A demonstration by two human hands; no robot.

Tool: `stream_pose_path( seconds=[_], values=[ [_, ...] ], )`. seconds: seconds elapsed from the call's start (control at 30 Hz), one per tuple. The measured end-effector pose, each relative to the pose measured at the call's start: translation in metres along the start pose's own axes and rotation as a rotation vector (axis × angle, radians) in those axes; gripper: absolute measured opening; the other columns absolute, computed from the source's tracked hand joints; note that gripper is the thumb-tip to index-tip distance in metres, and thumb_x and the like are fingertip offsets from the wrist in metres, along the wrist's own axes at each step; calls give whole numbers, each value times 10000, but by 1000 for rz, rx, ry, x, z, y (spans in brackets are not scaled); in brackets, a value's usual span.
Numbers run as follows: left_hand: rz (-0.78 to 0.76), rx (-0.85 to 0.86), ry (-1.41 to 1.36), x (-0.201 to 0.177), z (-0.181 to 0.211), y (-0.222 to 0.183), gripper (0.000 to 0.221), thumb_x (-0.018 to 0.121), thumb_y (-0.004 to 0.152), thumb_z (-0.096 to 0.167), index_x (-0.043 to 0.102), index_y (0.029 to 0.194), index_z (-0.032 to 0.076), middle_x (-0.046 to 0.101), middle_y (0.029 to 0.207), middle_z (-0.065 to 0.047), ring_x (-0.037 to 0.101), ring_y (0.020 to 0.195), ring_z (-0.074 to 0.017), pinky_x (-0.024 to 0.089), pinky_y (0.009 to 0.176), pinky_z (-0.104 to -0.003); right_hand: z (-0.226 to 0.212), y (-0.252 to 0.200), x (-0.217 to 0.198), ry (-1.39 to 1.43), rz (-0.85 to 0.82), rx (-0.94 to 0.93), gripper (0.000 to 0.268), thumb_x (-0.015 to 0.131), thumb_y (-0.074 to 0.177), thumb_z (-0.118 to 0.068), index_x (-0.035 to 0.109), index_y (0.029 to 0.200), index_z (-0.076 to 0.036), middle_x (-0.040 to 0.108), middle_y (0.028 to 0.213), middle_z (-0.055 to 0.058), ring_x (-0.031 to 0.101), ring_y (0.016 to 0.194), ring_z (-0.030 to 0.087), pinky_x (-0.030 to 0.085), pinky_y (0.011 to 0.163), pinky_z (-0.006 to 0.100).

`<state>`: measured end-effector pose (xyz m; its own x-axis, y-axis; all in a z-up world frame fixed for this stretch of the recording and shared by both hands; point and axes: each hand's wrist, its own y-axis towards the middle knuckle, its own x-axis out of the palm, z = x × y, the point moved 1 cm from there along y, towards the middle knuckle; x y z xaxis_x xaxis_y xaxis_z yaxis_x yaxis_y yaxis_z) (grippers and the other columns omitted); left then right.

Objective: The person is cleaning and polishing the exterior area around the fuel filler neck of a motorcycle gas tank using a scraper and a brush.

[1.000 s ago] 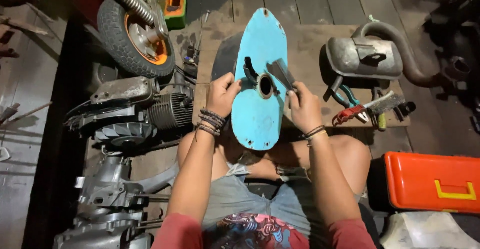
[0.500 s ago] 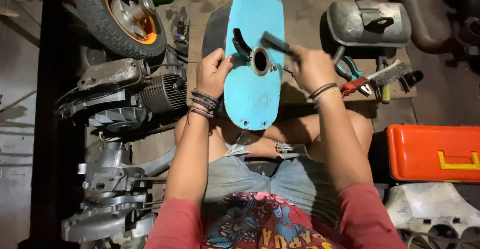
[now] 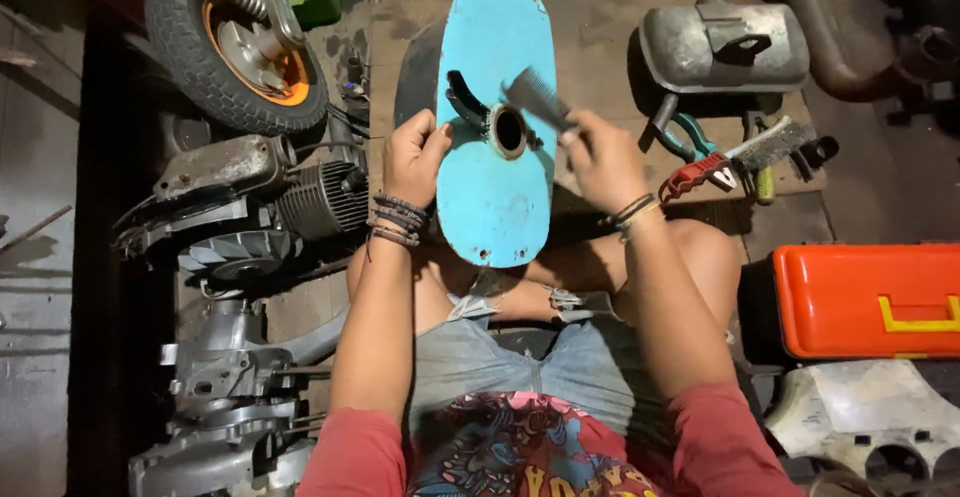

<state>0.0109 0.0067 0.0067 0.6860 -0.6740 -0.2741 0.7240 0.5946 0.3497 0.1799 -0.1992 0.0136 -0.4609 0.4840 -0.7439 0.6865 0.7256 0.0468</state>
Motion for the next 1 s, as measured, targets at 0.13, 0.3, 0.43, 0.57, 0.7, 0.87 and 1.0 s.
stream_pose_path(
  seconds=[0.13,0.3,0.43,0.57,0.7,0.87,1.0],
  values=[
    [8,-13,-7,1,-1,-1,421,592,1018,100,395,649,151,311,504,3,382,550,-73,376,579,-239,47,-3,26,18,-65,26,259,611,1005,-194,678,1239,-103,746,1032,231,677,1045,477,520,911,600],
    [19,-9,2,1,-1,-2,428,609,1006,91,394,641,152,300,501,8,360,542,-72,367,570,-243,36,-32,4,223,60,68,273,571,1027,-104,639,1261,20,707,950,311,688,974,486,522,864,567],
    [18,-13,2,1,-3,-1,421,613,996,99,390,643,156,292,510,15,361,559,-71,360,567,-253,60,-40,39,371,-123,48,276,580,1003,-83,666,1262,-41,722,857,191,704,873,317,552,837,501],
    [12,2,4,1,1,-2,417,607,1002,95,382,657,161,279,523,16,351,569,-75,352,575,-251,65,-51,33,112,60,-2,228,621,1007,-109,689,1207,-26,731,978,254,683,1019,450,532,873,549],
    [5,22,-12,1,6,0,439,597,1012,93,353,655,167,253,531,40,330,563,-66,346,589,-240,42,-70,49,321,14,-35,227,658,961,-72,694,1178,-17,736,983,249,691,1027,454,532,900,541],
    [11,21,-19,2,4,-1,432,596,1006,78,352,661,168,253,530,26,323,556,-74,347,585,-245,69,-65,47,-6,54,91,278,626,1003,-163,685,1242,-32,732,1035,265,679,1028,483,533,891,589],
    [4,37,-40,3,4,1,438,594,1001,74,337,661,175,236,548,38,311,568,-67,343,598,-238,42,-63,20,-14,155,96,270,615,1016,-135,670,1247,-6,726,1033,285,673,1022,492,522,886,586]
  ],
)
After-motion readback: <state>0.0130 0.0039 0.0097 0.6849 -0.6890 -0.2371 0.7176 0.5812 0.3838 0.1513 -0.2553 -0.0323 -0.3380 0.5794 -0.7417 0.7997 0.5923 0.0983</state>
